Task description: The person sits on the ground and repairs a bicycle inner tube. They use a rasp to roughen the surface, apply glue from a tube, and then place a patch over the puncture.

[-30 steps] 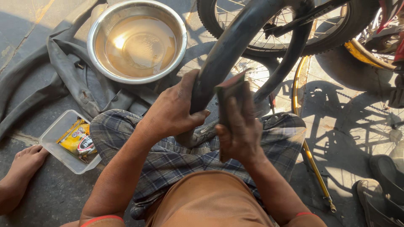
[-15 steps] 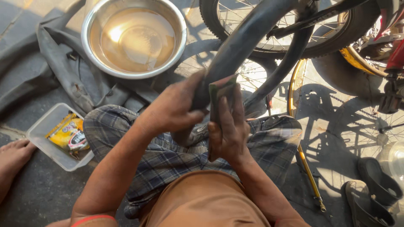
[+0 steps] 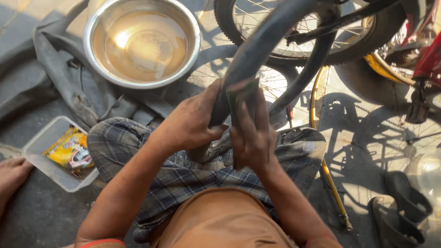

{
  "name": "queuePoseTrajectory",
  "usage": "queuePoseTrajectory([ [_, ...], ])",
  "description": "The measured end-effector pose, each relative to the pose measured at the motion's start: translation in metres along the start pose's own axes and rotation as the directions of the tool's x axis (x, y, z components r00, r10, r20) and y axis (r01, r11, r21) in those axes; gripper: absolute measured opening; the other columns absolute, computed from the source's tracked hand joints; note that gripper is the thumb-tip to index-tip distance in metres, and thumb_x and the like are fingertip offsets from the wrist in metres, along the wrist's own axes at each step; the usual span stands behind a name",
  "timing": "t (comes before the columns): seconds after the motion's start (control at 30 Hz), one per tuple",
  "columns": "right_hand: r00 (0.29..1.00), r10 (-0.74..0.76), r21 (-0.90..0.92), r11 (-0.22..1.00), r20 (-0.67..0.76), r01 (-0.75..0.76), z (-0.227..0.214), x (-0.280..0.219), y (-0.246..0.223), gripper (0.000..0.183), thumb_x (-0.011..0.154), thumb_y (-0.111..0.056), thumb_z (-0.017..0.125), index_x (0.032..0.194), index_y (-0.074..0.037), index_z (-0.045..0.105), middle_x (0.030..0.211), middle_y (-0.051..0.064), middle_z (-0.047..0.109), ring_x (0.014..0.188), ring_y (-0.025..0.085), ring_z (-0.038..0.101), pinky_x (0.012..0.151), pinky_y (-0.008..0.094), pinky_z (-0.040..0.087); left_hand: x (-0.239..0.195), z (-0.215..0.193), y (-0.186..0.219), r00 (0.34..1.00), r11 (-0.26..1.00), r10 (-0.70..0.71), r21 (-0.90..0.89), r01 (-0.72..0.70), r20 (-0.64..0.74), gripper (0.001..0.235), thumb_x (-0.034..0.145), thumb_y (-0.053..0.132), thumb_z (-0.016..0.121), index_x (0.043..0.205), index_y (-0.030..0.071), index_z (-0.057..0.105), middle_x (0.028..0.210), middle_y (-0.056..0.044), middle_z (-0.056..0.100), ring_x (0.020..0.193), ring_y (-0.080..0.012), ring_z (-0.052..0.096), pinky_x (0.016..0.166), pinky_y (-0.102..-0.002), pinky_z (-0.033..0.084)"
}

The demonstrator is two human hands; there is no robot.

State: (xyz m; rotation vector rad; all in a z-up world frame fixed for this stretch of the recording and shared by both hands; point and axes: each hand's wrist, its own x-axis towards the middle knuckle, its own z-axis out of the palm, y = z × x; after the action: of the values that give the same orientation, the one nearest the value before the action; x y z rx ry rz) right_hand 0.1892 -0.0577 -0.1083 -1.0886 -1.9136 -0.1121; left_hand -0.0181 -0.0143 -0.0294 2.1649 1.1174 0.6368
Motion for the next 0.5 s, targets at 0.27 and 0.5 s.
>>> queuePoseTrajectory([
  [0.27, 0.94, 0.078, -0.238, 0.957, -0.333, -0.164, -0.034, 0.14, 0.05, 0.039, 0.114, -0.017, 0.055, 0.152, -0.012, 0.051, 0.156, 0.022, 0.045, 0.139, 0.043, 0.053, 0.116, 0.045, 0.049, -0.002, -0.005, 0.019, 0.986, 0.986, -0.164, 0.031, 0.164, 0.02, 0.103, 0.073, 0.031, 0.084, 0.152, 0.004, 0.023, 0.11, -0.031, 0.067, 0.105, -0.0464, 0.068, 0.092, -0.052, 0.052],
  [0.5, 0.998, -0.009, -0.019, 1.0, 0.054, 0.01, -0.019, 0.062, -0.042, 0.053, 0.115, -0.021, 0.053, 0.164, -0.009, 0.037, 0.169, 0.029, 0.022, 0.134, 0.049, 0.063, 0.086, 0.039, 0.067, 0.001, 0.002, -0.001, 0.998, 0.998, -0.056, 0.04, 0.055, 0.025, 0.111, 0.075, 0.025, 0.083, 0.159, 0.005, 0.015, 0.113, -0.031, 0.067, 0.107, -0.0462, 0.068, 0.096, -0.05, 0.052],
])
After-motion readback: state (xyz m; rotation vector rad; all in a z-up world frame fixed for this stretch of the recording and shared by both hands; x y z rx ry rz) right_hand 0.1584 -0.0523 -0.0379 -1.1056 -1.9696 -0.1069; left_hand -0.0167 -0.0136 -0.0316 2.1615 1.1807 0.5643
